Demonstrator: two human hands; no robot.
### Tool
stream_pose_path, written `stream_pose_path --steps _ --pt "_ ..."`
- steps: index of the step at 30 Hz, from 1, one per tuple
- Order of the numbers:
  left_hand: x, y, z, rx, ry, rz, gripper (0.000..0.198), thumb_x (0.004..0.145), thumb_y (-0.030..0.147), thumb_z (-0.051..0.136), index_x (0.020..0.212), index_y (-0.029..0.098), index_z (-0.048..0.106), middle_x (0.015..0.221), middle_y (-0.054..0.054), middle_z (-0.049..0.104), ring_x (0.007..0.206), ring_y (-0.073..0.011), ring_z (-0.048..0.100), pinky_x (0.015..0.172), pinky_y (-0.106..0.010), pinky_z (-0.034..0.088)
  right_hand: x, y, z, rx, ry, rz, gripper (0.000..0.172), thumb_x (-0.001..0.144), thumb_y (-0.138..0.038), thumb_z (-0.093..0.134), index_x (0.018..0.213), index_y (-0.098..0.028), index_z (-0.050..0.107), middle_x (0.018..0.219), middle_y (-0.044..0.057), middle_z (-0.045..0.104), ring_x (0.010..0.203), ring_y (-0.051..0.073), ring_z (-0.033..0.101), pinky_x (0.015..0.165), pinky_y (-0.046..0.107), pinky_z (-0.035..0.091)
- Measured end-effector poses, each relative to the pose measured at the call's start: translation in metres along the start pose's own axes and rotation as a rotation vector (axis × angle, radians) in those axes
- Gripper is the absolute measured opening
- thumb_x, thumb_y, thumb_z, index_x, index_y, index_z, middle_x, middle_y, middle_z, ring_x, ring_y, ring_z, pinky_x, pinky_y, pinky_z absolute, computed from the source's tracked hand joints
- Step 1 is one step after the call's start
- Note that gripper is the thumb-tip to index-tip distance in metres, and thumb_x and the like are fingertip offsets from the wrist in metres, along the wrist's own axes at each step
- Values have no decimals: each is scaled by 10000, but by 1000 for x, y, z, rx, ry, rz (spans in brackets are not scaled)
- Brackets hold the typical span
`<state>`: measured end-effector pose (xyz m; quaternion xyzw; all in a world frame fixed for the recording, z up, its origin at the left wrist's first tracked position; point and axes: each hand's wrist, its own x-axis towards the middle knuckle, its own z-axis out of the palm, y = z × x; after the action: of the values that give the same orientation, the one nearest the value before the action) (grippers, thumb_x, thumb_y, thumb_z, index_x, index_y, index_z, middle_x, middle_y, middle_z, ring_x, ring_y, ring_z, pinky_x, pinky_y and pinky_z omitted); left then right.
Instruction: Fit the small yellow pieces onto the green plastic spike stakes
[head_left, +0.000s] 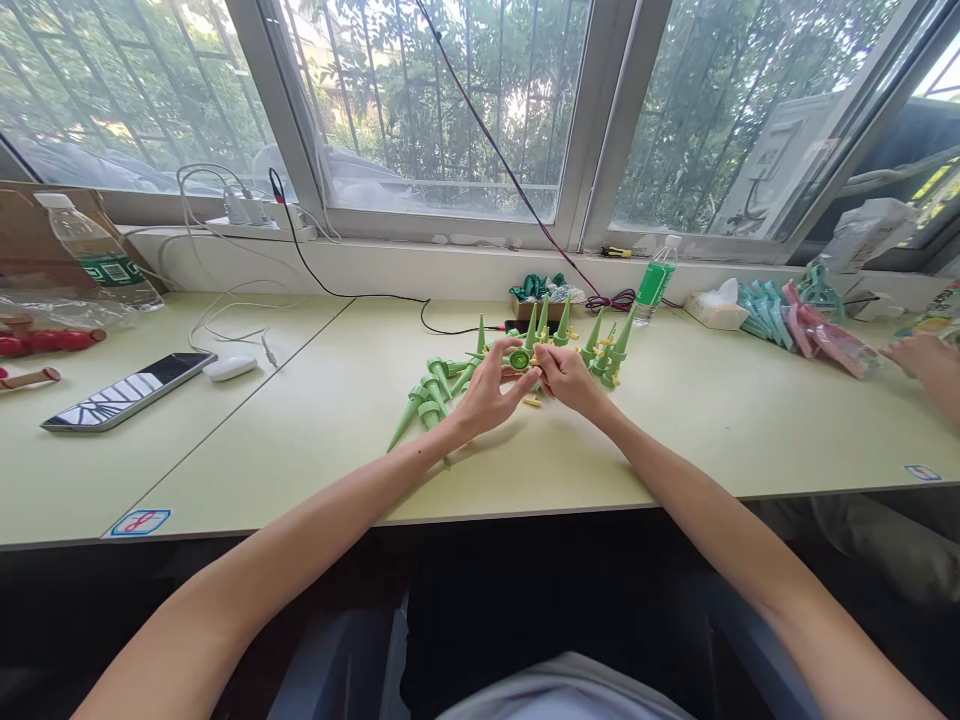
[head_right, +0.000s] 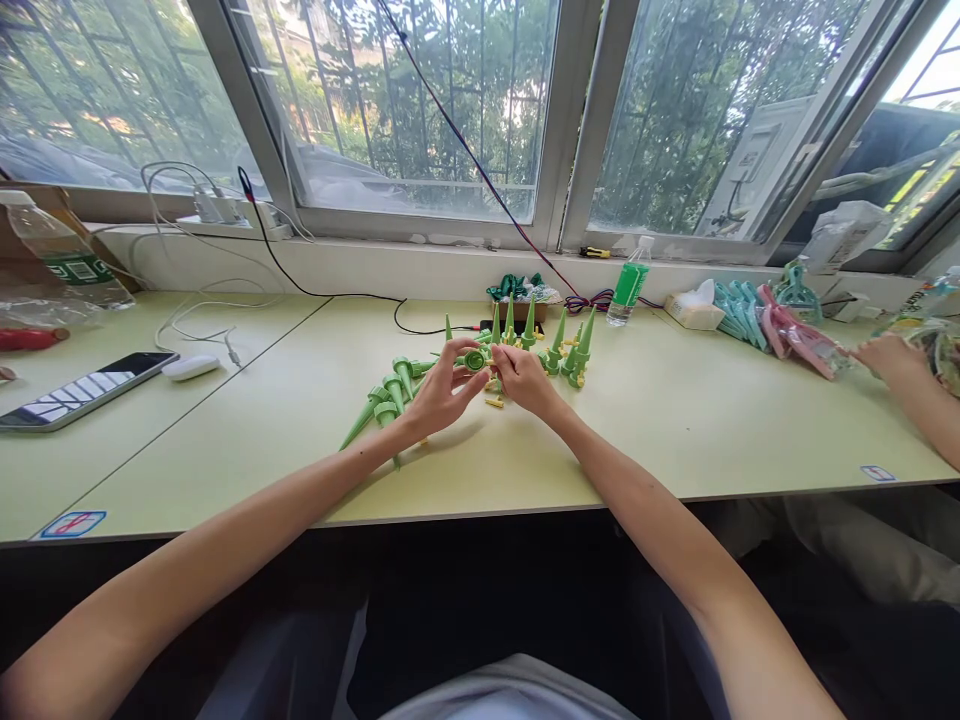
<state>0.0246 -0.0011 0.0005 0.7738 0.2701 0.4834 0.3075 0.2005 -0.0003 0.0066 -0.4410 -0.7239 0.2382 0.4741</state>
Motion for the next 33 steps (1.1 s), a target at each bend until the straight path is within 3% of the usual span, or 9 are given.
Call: stream_pose_path --steps 5,12,18,23,27,33 --pt "7 -8 -2 -163 114 -153 409 940 566 553 1073 191 460 1027 -58 604 797 -127 693 732 -303 620 0 1 2 40 16 3 565 941 -733 394 695 -224 400 534 -35 436 428 109 442 460 265 343" --pt "6 -5 0 -357 36 -286 408 972 599 456 966 191 459 692 7 623 645 -150 687 631 -325 622 0 1 1 -4 1 -31 563 946 -725 384 694 -223 410 551 -23 448 501 121 461 488 256 354" --pt "3 0 -1 -286 -29 -271 375 956 552 513 1065 202 435 728 17 618 633 -153 685 536 -284 593 -1 1 0 -27 -24 -33 554 954 -710 385 692 -223 399 551 -26 451 496 118 436 500 260 350" --pt "-2 2 -1 -41 -48 -131 380 927 434 592 1197 221 432 802 24 593 621 -108 647 519 -203 533 0 4 0 -75 -15 -33 558 951 -717 376 688 -226 407 522 -29 430 497 126 414 512 269 346" --pt "-4 1 0 87 -20 -26 478 898 330 630 1309 249 399 850 22 580 600 -77 605 519 -174 480 0 4 0 -75 -26 -30 547 951 -712 376 694 -231 405 513 -29 421 488 129 406 497 272 330" --pt "-4 0 1 92 8 24 627 888 276 635 1420 292 304 944 -3 588 562 -53 573 520 -182 464 0 3 0 -87 -23 -25 544 957 -703 371 693 -229 411 511 -27 428 486 129 409 496 272 333"
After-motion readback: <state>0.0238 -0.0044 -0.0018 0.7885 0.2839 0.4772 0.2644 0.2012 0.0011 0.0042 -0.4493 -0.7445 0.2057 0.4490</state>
